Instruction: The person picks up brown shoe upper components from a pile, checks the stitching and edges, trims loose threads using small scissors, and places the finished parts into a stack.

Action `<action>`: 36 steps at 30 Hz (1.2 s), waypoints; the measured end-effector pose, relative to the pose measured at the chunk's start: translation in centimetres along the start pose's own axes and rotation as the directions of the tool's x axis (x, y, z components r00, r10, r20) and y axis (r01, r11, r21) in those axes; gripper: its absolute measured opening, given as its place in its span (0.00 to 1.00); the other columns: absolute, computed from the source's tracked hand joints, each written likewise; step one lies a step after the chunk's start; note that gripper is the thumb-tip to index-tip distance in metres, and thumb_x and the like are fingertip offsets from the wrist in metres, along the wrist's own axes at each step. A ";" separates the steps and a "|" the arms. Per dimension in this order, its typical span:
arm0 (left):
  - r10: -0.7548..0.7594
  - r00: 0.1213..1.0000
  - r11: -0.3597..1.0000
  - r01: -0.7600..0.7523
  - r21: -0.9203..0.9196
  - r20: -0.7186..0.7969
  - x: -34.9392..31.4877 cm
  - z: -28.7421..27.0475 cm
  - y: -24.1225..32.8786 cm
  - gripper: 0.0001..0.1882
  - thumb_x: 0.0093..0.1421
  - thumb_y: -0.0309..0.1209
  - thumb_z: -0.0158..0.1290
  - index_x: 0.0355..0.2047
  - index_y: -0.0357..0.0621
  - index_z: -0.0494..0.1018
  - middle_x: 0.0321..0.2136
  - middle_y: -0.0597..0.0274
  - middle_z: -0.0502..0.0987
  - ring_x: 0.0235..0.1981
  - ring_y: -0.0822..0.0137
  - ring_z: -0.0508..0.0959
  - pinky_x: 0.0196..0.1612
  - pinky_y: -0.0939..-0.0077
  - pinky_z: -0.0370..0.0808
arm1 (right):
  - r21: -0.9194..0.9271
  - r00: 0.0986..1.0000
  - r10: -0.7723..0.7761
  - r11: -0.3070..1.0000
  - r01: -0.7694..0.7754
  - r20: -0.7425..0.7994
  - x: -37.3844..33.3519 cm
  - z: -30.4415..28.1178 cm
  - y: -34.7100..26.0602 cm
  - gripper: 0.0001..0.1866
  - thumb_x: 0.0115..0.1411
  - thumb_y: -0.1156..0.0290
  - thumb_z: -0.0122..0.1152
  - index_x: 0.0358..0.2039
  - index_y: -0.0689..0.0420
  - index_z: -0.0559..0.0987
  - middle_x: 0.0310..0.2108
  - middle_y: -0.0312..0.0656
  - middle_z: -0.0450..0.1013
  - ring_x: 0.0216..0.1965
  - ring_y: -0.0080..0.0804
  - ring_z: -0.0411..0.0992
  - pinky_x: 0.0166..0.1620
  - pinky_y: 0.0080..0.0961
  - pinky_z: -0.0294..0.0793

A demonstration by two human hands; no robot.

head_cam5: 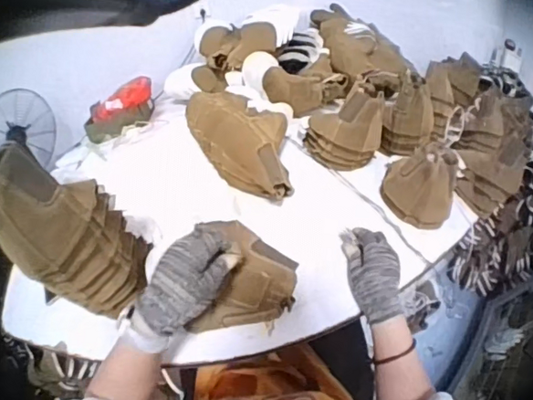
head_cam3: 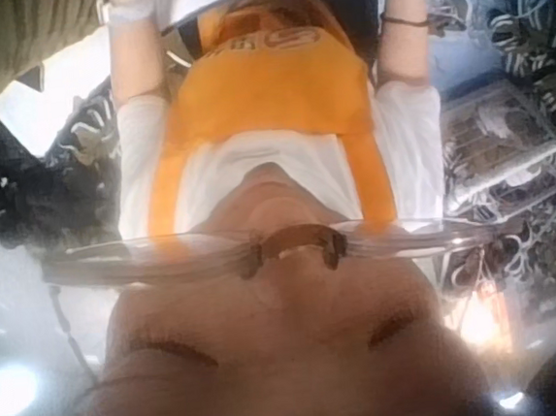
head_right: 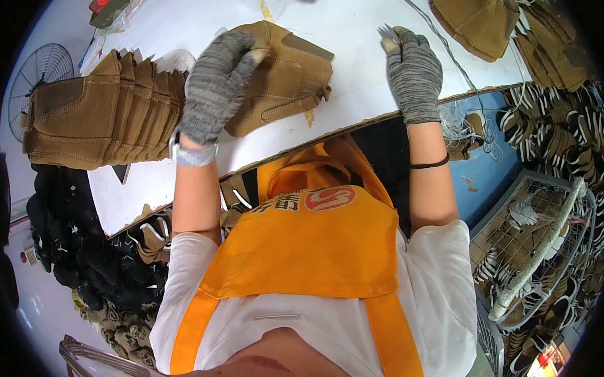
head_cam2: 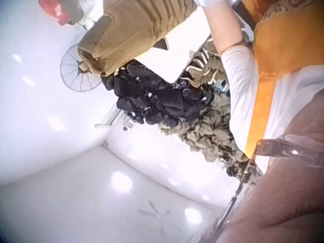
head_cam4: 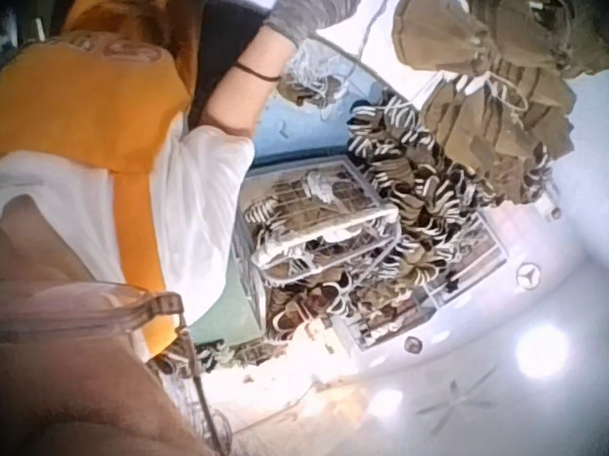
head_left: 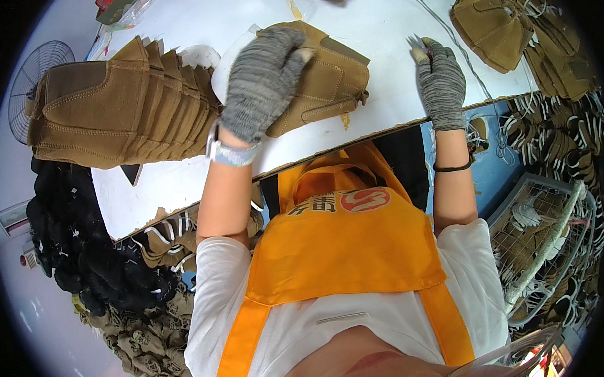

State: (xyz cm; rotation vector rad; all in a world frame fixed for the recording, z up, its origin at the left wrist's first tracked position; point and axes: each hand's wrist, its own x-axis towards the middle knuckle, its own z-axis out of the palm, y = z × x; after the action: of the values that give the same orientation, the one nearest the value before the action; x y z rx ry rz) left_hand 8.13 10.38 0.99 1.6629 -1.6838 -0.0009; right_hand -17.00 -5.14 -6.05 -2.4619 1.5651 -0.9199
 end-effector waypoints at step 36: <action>-0.023 0.988 0.995 0.038 -0.098 0.154 -7.9 -1.0 0.6 0.15 0.51 0.31 0.63 0.37 0.36 0.75 0.34 0.51 0.76 0.37 0.52 0.76 0.42 0.66 0.74 | 0.558 0.876 -0.416 0.799 0.224 0.244 -7.2 -3.9 -10.0 0.18 0.57 0.62 0.63 0.46 0.58 0.78 0.34 0.47 0.74 0.33 0.41 0.77 0.36 0.32 0.77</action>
State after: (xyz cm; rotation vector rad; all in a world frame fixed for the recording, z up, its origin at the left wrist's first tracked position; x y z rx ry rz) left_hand 7.05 17.75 -1.97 1.6481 -1.7413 -0.2297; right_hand -13.22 6.60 -2.27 -2.3429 0.6670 -0.7409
